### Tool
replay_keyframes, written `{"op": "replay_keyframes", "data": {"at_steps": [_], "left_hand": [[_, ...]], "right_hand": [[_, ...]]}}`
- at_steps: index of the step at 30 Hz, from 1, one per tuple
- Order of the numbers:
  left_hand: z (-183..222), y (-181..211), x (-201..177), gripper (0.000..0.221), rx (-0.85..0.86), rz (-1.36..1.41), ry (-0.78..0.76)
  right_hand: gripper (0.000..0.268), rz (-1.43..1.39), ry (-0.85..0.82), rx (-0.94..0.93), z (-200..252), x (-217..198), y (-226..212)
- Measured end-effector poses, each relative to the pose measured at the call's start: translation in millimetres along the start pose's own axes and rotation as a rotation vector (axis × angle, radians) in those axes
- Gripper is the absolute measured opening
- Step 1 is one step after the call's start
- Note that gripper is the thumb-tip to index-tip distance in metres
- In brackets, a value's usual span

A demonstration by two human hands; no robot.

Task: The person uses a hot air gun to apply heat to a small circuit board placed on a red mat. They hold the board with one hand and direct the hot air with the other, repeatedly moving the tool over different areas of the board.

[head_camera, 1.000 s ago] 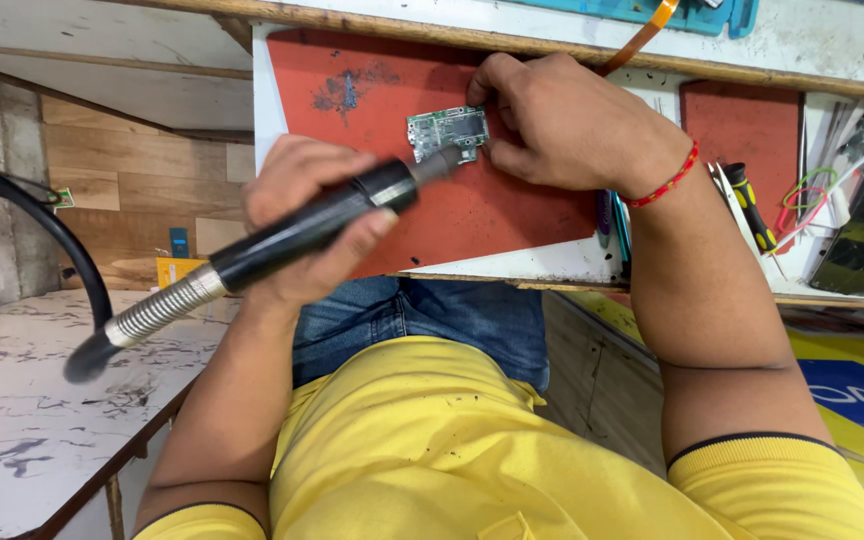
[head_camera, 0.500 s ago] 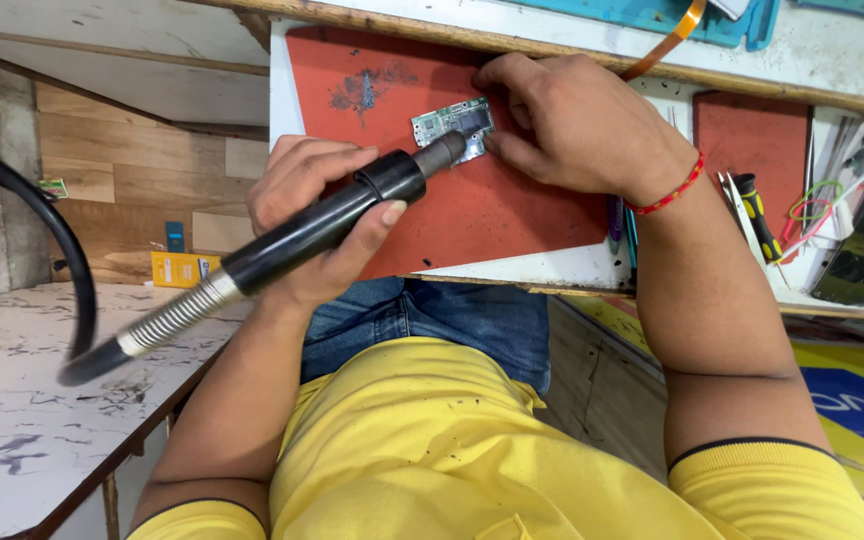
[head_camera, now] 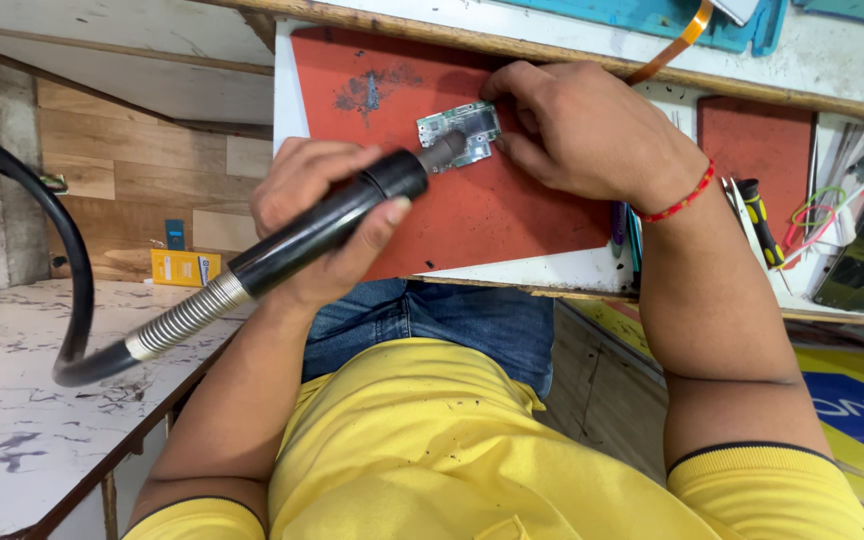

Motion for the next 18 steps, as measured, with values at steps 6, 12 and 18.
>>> {"op": "replay_keyframes", "data": {"at_steps": [6, 12, 18], "left_hand": [[-1.4, 1.9, 4.0, 0.041, 0.028, 0.04, 0.013], [-2.7, 7.5, 4.0, 0.041, 0.06, 0.041, -0.026], [-6.9, 6.6, 6.2, 0.039, 0.036, 0.008, -0.058]], "right_hand": [[0.034, 0.138, 0.055, 0.038, 8.8, -6.8, -0.1], [0.034, 0.103, 0.044, 0.049, 10.0, -6.4, 1.9], [0.034, 0.057, 0.014, 0.037, 7.5, -4.0, 5.0]]}}
Point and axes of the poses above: each hand's wrist, its own z-axis away from the middle knuckle, its own x-axis out of the palm, y = z × x, the point moved 9 cm from there along -z, towards the middle knuckle, and after that the axes turned 7 degrees about x, right-handed, at the moved point
